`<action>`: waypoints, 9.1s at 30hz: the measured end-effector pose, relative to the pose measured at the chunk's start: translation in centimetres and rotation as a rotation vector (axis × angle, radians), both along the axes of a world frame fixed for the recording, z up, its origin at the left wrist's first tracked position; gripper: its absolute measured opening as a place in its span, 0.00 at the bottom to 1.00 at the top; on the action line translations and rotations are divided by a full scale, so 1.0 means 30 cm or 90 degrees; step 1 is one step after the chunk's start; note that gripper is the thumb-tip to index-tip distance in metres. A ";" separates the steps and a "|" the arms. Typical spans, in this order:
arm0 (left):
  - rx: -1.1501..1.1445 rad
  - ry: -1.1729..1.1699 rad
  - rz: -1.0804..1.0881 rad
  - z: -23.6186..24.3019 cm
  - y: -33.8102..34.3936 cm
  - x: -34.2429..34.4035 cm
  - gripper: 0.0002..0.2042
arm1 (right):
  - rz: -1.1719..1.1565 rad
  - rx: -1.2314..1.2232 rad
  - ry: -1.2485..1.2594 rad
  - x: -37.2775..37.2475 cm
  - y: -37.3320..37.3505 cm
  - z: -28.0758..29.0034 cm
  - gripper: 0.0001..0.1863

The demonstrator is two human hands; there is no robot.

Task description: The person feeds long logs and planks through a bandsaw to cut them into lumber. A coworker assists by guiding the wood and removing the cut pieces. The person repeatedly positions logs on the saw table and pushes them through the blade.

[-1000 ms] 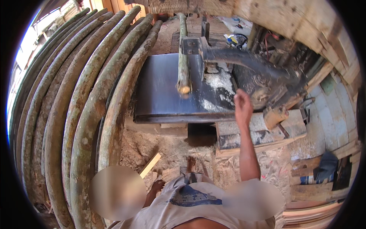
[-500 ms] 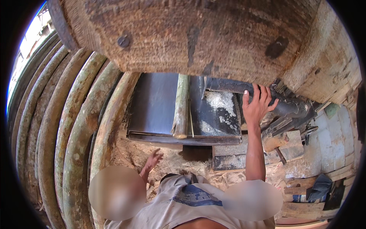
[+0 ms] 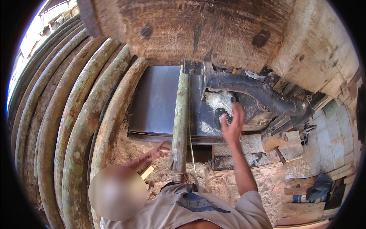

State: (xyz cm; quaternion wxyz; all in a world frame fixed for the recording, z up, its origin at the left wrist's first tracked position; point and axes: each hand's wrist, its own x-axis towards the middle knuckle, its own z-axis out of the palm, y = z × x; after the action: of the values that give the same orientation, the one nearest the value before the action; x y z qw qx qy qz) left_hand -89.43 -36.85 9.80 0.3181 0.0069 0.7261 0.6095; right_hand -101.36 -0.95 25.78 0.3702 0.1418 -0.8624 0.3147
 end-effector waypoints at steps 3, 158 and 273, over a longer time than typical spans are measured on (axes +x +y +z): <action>-0.014 0.011 -0.046 0.043 0.047 0.120 0.61 | 0.136 -0.071 -0.432 0.217 -0.069 -0.300 0.44; 0.415 -0.337 0.364 0.112 1.191 7.033 0.27 | -0.876 0.039 -0.581 8.020 1.908 -0.585 0.38; -0.004 -0.033 0.385 -0.293 0.120 0.381 0.35 | -0.386 0.258 0.203 -0.119 0.323 0.520 0.17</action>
State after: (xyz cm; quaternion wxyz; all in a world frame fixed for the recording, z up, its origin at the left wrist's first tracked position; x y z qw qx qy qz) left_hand -78.01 -33.26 1.00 0.1408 -0.2262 0.6889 0.6741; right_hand -104.94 8.75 41.39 0.5401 -0.0021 -0.8415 -0.0114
